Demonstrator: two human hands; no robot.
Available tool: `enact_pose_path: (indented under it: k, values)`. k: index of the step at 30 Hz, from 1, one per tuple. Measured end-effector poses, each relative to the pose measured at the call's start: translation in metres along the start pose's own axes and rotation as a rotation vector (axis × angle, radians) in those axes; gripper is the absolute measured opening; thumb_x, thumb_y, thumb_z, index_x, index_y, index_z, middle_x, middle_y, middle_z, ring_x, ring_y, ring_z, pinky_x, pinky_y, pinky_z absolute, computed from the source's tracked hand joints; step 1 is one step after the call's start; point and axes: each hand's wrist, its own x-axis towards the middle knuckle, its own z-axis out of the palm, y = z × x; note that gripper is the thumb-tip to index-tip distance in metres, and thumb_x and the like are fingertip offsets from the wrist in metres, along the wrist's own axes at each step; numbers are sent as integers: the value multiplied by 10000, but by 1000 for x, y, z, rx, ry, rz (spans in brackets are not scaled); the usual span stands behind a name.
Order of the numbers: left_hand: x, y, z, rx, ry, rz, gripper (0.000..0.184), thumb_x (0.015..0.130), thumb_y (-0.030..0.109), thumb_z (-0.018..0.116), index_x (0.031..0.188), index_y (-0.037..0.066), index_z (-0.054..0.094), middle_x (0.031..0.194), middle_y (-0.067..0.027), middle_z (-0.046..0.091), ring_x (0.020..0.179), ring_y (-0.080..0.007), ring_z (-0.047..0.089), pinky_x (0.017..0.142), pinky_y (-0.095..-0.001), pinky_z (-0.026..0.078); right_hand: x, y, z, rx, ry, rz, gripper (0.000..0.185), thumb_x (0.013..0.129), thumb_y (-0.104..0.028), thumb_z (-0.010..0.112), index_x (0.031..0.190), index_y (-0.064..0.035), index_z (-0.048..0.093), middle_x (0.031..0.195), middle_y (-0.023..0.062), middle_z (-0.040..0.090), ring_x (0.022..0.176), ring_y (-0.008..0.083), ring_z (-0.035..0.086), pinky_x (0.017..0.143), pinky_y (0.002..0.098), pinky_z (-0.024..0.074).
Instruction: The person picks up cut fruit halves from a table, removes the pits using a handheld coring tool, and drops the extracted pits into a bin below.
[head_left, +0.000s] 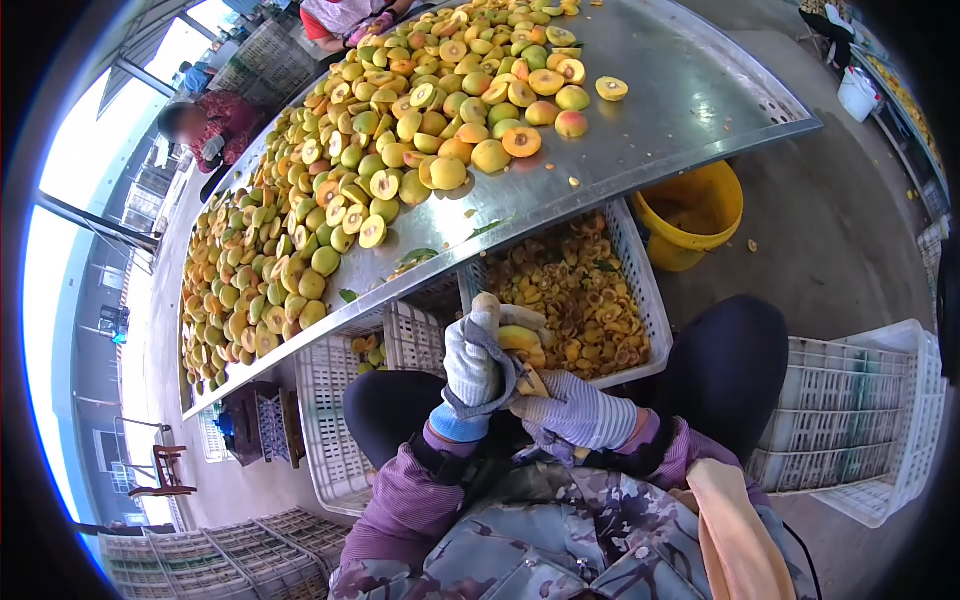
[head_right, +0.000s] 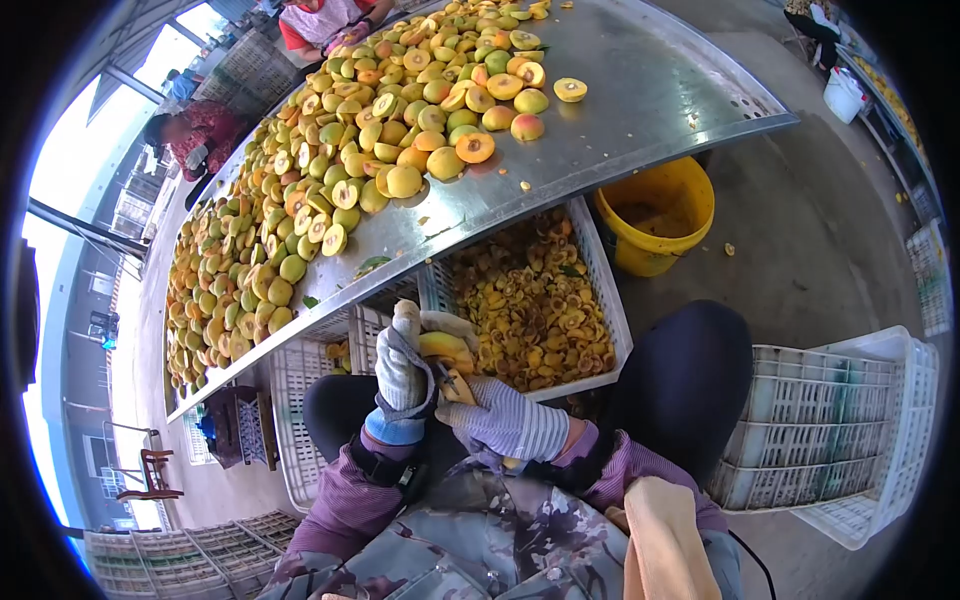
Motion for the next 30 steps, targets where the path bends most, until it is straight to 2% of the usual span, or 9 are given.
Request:
enact_pose_path:
  k: [5,8,10,12,14,19,25,28,30]
  values:
    - [0,2,-2,344,-56,206,442,967,365,479,880,-14,689,694,-91,659,600,-142,626,552,-246,484,17,23,2,-592,280,-610,300,913,-205,564,1138,-6,557,1022,121,616,931,234,584,860,379,465]
    - [-3,19,-2,683,-170,297,370,953,303,487,860,19,704,681,-80,656,603,-131,622,562,-257,480,2,2,9,-287,157,-512,255,919,-224,566,1073,-20,572,922,104,621,819,202,596,749,349,487]
    - [-5,21,0,447,-111,-32,404,950,330,481,843,10,702,679,-81,660,598,-165,631,566,-276,488,1,5,5,-53,52,-344,213,925,-238,567,984,-34,572,786,75,600,675,166,577,616,310,474]
    - [-1,4,-4,261,-211,27,505,945,450,469,895,-9,672,740,-122,668,639,-214,642,608,-298,508,0,7,5,76,-10,-207,204,929,-247,567,916,-43,568,683,53,577,569,140,554,520,281,453]
    - [-4,-3,15,-523,-78,-153,638,925,582,426,954,-25,621,824,-167,663,693,-232,644,656,-306,524,-2,4,11,123,-55,-154,238,932,-262,569,804,-64,535,544,12,490,436,97,468,406,239,364]
    - [11,-12,-7,-419,87,-151,681,902,649,389,975,8,606,855,-168,657,739,-263,639,673,-372,548,-13,-4,7,294,-1,-129,229,917,-232,571,773,-59,526,552,18,488,407,103,453,367,252,358]
    - [-12,24,-85,405,238,650,843,837,731,419,1099,-60,552,1100,-213,601,992,-258,600,875,-370,496,31,49,-40,1041,297,87,153,900,-244,565,877,-106,504,631,13,509,409,127,453,373,278,371]
    - [-64,50,-159,524,391,568,821,862,637,497,1142,-135,499,1043,-213,615,965,-290,616,839,-375,507,25,29,-25,649,423,-31,159,895,-243,567,870,-102,498,626,16,505,401,120,444,367,278,362]
    - [-93,75,-187,1185,729,154,407,840,340,669,1057,-3,646,1027,-140,655,928,-258,643,853,-348,493,27,22,-26,678,394,-53,179,896,-245,577,860,-91,492,616,29,509,394,127,463,348,287,379]
